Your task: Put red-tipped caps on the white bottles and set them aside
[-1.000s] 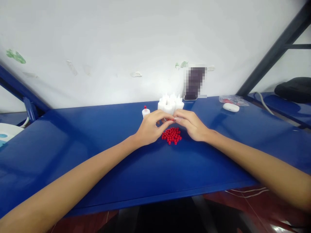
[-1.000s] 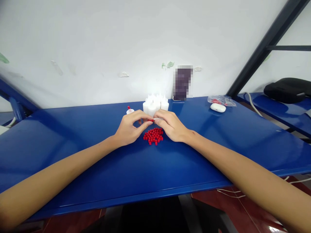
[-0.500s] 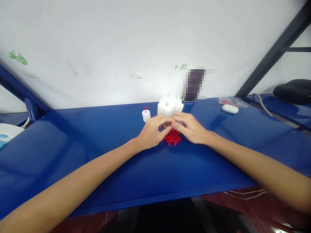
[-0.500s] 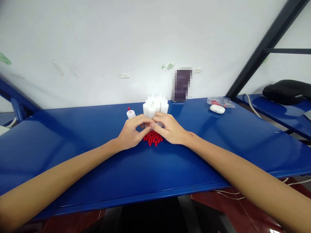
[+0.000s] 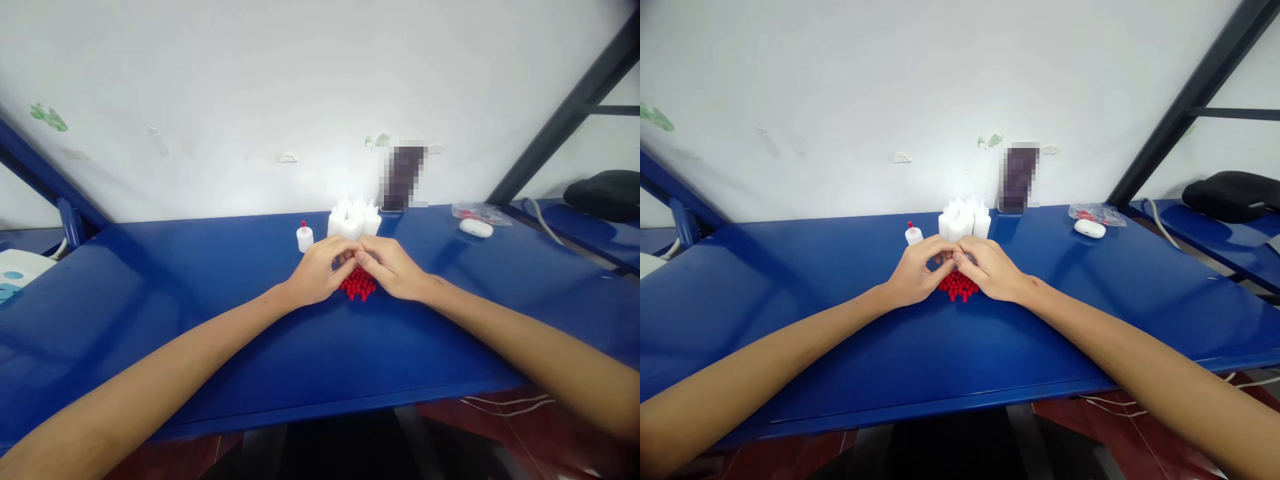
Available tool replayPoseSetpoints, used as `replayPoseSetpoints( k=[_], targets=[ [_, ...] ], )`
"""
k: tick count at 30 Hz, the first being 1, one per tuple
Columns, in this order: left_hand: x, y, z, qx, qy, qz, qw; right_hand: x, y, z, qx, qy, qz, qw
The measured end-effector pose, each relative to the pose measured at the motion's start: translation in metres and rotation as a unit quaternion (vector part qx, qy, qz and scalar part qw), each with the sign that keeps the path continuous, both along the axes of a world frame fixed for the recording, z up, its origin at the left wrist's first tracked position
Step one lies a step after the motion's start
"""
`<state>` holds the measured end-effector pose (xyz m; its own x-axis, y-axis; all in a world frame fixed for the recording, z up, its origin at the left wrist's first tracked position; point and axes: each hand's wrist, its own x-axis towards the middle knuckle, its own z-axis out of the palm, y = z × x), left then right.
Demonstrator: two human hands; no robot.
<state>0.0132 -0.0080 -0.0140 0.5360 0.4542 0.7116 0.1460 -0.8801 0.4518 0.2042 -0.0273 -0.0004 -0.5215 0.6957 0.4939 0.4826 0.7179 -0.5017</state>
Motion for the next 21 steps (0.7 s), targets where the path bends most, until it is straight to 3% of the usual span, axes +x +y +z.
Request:
replayPoseSetpoints(
  k=[5,8,11,17,21],
  targets=[
    [-0.003,0.009,0.007,-0.082,-0.059,0.013,0.995,0.003,0.001,0.0,0.02,0.034,-0.031,0.999],
    [-0.015,0.026,0.019,-0.167,-0.115,0.046,0.978,0.006,0.003,-0.002,0.02,0.053,-0.088,0.995],
    [-0.036,0.045,0.035,-0.19,-0.15,0.091,0.966,0.009,0.005,-0.002,0.02,0.065,-0.132,0.989],
    [-0.076,0.056,0.071,-0.14,-0.015,0.145,0.979,0.006,0.002,0.001,0.024,0.037,-0.153,0.987],
    [-0.086,0.056,0.081,-0.121,0.035,0.16,0.979,0.004,-0.001,0.003,-0.004,0.055,-0.152,0.987]
  ],
)
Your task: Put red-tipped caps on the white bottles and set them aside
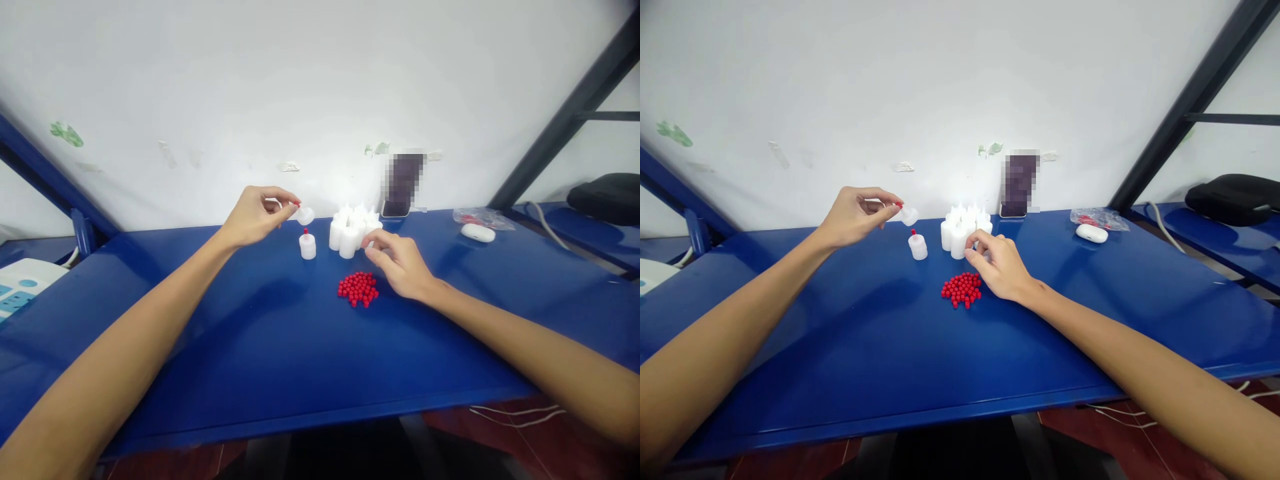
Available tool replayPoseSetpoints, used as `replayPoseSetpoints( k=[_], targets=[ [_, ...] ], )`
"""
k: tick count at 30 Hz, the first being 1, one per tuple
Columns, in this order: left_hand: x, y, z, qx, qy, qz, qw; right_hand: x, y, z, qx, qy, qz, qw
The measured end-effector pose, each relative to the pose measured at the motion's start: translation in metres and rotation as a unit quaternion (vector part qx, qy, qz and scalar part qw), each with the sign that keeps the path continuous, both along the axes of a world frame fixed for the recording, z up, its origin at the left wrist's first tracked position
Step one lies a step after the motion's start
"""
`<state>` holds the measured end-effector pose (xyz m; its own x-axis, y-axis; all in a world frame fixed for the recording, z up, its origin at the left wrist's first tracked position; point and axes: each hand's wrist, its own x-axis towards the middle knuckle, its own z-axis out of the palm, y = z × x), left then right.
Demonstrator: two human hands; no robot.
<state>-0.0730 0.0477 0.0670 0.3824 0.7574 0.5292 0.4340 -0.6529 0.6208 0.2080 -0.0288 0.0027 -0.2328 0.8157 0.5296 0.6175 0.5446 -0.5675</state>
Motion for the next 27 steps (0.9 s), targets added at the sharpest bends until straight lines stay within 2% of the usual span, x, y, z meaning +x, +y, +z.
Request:
replayPoseSetpoints(
  k=[7,11,15,18,22,25,27],
  targets=[
    [0.006,0.004,-0.016,-0.035,0.064,-0.036,0.997,0.005,0.004,-0.003,0.013,0.047,0.038,0.998],
    [0.01,0.003,-0.023,-0.037,0.069,-0.037,0.996,0.004,0.007,-0.006,0.041,0.023,0.02,0.999],
    [0.011,0.005,-0.029,-0.03,0.032,-0.038,0.998,0.002,0.008,-0.007,0.078,0.007,0.008,0.997],
    [0.016,0.003,-0.031,0.032,-0.027,-0.013,0.999,0.003,0.01,-0.008,0.095,0.029,0.019,0.995],
    [0.036,-0.013,-0.026,0.142,-0.103,0.022,0.984,0.005,0.012,-0.008,0.067,0.043,0.015,0.997],
    [0.058,-0.035,-0.021,0.157,-0.12,-0.019,0.98,0.004,0.008,-0.004,0.055,0.008,0.009,0.998],
    [0.07,-0.049,-0.022,0.138,-0.117,-0.044,0.983,0.002,0.003,0.0,0.065,-0.022,0.023,0.997]
  ],
)
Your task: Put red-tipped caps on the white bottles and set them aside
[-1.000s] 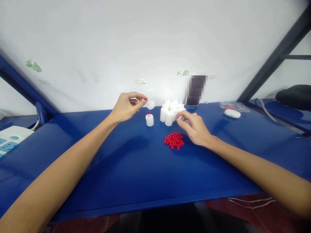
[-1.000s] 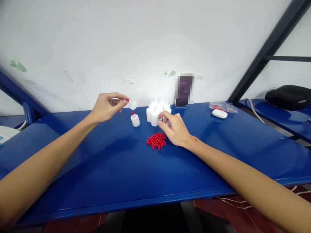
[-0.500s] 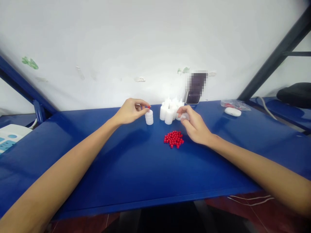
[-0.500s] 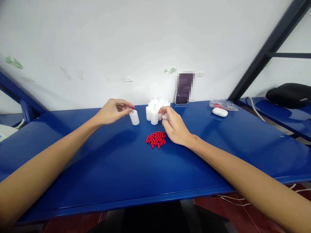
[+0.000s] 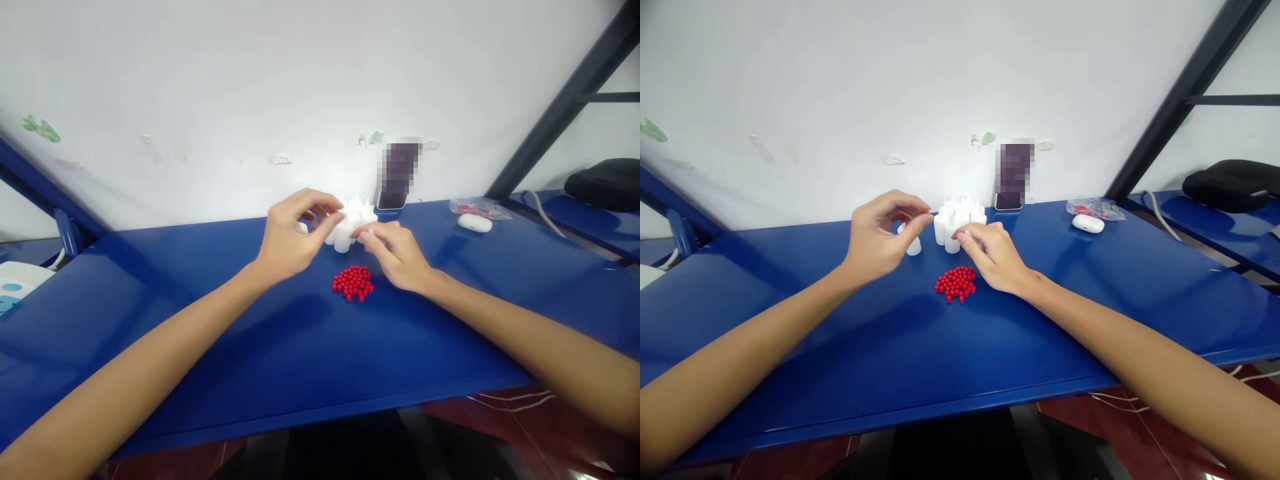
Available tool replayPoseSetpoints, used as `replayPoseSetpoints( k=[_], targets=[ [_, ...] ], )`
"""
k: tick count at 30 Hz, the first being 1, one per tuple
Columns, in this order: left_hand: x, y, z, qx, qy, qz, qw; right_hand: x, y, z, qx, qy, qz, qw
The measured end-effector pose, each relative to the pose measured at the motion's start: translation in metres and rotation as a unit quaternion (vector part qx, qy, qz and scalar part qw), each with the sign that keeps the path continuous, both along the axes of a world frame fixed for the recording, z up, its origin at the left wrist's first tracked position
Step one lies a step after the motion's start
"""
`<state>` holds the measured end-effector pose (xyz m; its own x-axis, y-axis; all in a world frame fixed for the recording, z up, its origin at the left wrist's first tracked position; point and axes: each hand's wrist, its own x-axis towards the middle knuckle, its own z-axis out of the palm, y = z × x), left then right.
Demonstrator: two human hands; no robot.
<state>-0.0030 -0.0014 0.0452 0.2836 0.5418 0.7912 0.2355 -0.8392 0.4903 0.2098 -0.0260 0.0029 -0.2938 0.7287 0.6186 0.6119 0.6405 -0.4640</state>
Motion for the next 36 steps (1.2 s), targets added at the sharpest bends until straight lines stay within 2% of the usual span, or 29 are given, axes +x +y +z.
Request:
replayPoseSetpoints(
  k=[3,6,8,15,19,23,28,32,36],
  targets=[
    [0.012,-0.013,-0.007,-0.033,0.007,-0.025,0.999,-0.005,-0.008,0.005,0.006,-0.017,0.063,0.998],
    [0.016,-0.016,-0.015,-0.048,0.021,-0.048,0.997,-0.009,-0.012,0.006,-0.004,0.01,0.137,0.99],
    [0.016,-0.017,-0.018,-0.05,0.028,-0.058,0.997,-0.009,-0.013,0.006,-0.018,0.028,0.162,0.986],
    [0.02,-0.022,-0.026,-0.032,0.035,-0.083,0.995,-0.01,-0.014,0.007,-0.102,0.069,0.142,0.982],
    [0.025,-0.025,-0.033,-0.029,0.028,-0.078,0.996,-0.01,-0.015,0.006,-0.135,0.089,0.13,0.978],
    [0.029,-0.029,-0.033,-0.007,0.013,-0.069,0.998,-0.013,-0.017,0.006,-0.16,0.135,0.109,0.972],
    [0.029,-0.032,-0.032,0.005,0.007,-0.053,0.999,-0.02,-0.021,0.007,-0.158,0.172,0.082,0.969],
    [0.029,-0.033,-0.034,0.004,0.01,-0.061,0.998,-0.021,-0.021,0.003,-0.143,0.186,0.1,0.967],
    [0.023,-0.023,-0.022,-0.017,-0.006,-0.047,0.999,-0.015,-0.014,0.0,-0.093,0.166,0.124,0.974]
  ],
)
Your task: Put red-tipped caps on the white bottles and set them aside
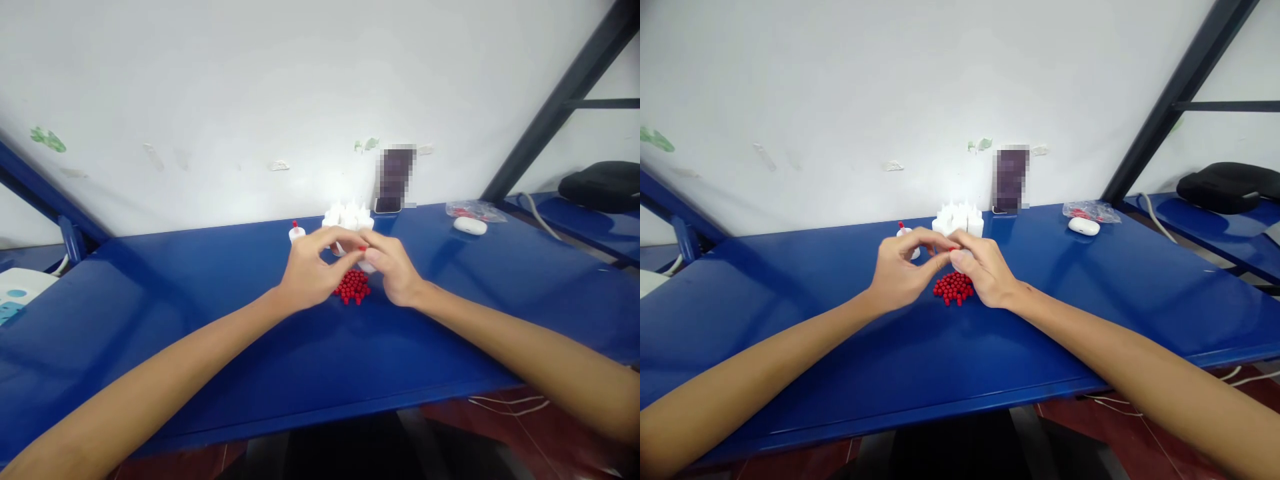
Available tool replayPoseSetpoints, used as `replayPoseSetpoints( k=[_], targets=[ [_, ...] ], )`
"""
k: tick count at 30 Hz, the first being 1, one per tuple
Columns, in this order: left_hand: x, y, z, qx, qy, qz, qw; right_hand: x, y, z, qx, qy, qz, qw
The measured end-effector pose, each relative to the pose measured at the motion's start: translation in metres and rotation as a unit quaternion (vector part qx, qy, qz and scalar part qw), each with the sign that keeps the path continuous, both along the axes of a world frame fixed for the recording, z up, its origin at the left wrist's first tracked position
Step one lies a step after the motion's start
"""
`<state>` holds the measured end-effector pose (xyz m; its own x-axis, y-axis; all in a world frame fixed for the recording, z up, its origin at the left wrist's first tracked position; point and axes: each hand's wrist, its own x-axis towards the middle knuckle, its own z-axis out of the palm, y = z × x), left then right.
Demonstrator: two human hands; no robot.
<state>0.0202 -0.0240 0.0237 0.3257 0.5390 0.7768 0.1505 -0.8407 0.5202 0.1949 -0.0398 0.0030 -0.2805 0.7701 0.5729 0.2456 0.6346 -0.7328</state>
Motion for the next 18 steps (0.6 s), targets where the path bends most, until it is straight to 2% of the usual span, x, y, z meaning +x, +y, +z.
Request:
replayPoseSetpoints(
  k=[4,7,11,18],
  targets=[
    [-0.026,0.03,0.027,0.005,-0.037,0.108,0.993,0.007,0.014,-0.003,-0.022,0.025,-0.08,0.996],
    [-0.05,0.052,0.038,0.023,-0.023,0.185,0.982,0.01,0.025,-0.007,-0.049,-0.001,-0.116,0.992],
    [-0.07,0.067,0.029,0.037,0.019,0.193,0.98,0.01,0.032,-0.011,-0.068,-0.017,-0.11,0.991],
    [-0.071,0.072,0.011,0.061,0.086,0.17,0.98,0.008,0.033,-0.013,-0.107,-0.044,-0.088,0.989]
  ],
)
